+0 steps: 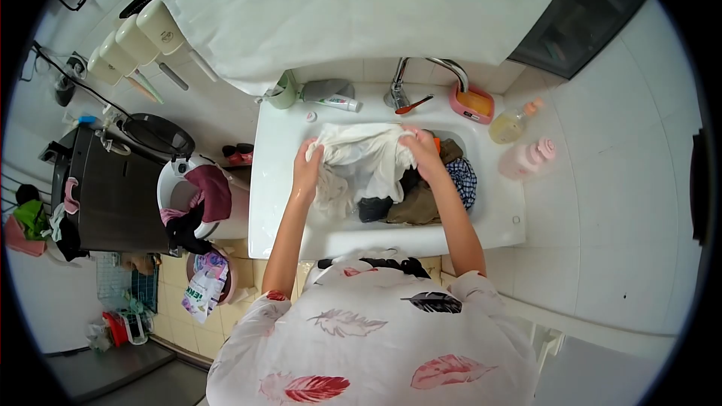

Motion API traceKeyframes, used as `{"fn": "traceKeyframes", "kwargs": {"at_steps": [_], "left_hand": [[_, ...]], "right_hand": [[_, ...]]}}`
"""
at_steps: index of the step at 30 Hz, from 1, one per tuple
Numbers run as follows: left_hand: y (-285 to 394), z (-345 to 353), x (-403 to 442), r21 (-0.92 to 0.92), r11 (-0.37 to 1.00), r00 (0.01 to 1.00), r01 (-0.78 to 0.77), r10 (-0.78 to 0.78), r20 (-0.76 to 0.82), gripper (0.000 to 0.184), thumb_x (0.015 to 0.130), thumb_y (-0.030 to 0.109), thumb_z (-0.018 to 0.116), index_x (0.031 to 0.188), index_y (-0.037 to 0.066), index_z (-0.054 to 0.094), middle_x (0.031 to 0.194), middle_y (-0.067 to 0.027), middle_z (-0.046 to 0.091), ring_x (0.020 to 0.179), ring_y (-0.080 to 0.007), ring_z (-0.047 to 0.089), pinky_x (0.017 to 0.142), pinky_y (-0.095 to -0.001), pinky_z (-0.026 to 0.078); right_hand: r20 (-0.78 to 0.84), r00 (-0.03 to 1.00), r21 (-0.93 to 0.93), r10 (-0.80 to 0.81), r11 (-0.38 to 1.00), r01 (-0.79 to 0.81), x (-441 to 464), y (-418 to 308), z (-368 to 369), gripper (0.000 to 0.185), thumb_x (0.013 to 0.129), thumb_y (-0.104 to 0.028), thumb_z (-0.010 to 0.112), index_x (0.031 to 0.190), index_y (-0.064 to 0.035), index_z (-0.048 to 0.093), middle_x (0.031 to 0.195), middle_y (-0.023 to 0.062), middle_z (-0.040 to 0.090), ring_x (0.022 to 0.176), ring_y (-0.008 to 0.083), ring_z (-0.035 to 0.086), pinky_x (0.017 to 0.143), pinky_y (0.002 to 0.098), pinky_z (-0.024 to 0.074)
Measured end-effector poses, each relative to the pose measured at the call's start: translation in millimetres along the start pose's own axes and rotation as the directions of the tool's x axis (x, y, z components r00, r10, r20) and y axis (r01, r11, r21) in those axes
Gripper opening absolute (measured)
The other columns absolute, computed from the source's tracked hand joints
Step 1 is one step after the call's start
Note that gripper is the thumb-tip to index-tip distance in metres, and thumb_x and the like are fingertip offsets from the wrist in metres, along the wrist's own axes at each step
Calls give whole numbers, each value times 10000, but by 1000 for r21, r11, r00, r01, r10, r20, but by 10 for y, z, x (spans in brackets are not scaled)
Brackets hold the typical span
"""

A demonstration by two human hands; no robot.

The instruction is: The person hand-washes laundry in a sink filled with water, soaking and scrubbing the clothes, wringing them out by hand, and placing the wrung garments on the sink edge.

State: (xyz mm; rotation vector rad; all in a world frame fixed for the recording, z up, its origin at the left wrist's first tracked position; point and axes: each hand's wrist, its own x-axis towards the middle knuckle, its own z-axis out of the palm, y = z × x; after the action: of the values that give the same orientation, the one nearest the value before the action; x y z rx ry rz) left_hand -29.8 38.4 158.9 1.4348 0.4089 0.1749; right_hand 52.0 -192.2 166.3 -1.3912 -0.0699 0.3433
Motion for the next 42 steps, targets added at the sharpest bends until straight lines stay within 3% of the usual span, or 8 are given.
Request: {"fn": "traceKeyframes", "kwargs": {"at_steps": [13,17,21,23,28,34,38,42], "left_hand": [[1390,141,-362,-392,875,939,-284,336,69,327,845,175,520,1128,35,431,991,-33,498,903,-77,442,799,-206,346],[1423,96,-375,-236,880,893,-412,441,87,301,848,185,517,1103,43,444,975,-11,499,886,-65,440,796,-201,344],[1085,115,-294,-278,936,947,-217,271,172,294,844,199,521,1090,49,459,981,-16,503,905,-76,443,811,-208,342],[607,71,-134,-154,970,966,-186,210,154,275,839,181,524,1079,60,469,994,-28,511,925,-107,455,822,-225,345],[-246,3,3,224,958,975,-179,142,173,272,825,147,516,1081,63,474,999,-80,542,950,-188,489,842,-264,351],[-1007,-2,15,745,617,967,-252,189,171,351,776,174,516,1116,103,466,1113,-143,457,1043,-314,409,822,-430,356],[-1192,171,9,904,229,895,-362,357,268,458,720,258,543,1148,134,441,1172,-182,377,1079,-357,342,806,-520,326],[-1278,223,170,887,247,878,-391,389,279,486,689,245,549,1149,131,443,1151,-208,382,1051,-384,352,811,-509,330]], "right_hand": [[-6,955,308,-297,908,284,-463,-1514,513,364,732,5,507,1092,52,478,904,79,575,776,107,560,687,223,455],[15,955,328,-297,904,276,-504,-1464,573,360,745,-2,514,1099,52,472,927,78,571,811,110,555,718,227,450],[149,975,317,-167,942,113,-324,-956,491,364,733,-37,558,1086,27,498,942,69,573,832,115,551,733,232,442],[75,981,-291,-181,937,195,-198,-472,424,348,707,-86,603,1026,34,533,935,68,579,827,135,549,748,249,431],[312,911,-692,-270,593,413,-37,478,165,348,648,-109,591,988,-40,569,921,121,547,867,284,506,770,318,405],[283,958,-937,-55,198,288,-215,1169,319,912,624,-415,652,1308,-43,177,1252,254,262,1121,410,285,882,482,274],[311,951,-950,10,43,310,-129,1238,422,970,580,-442,680,1281,27,200,1236,239,287,1115,384,284,886,470,267],[292,948,-953,127,-40,299,100,1337,432,893,584,-454,660,1241,15,278,1174,218,354,1077,349,319,848,443,283]]}}
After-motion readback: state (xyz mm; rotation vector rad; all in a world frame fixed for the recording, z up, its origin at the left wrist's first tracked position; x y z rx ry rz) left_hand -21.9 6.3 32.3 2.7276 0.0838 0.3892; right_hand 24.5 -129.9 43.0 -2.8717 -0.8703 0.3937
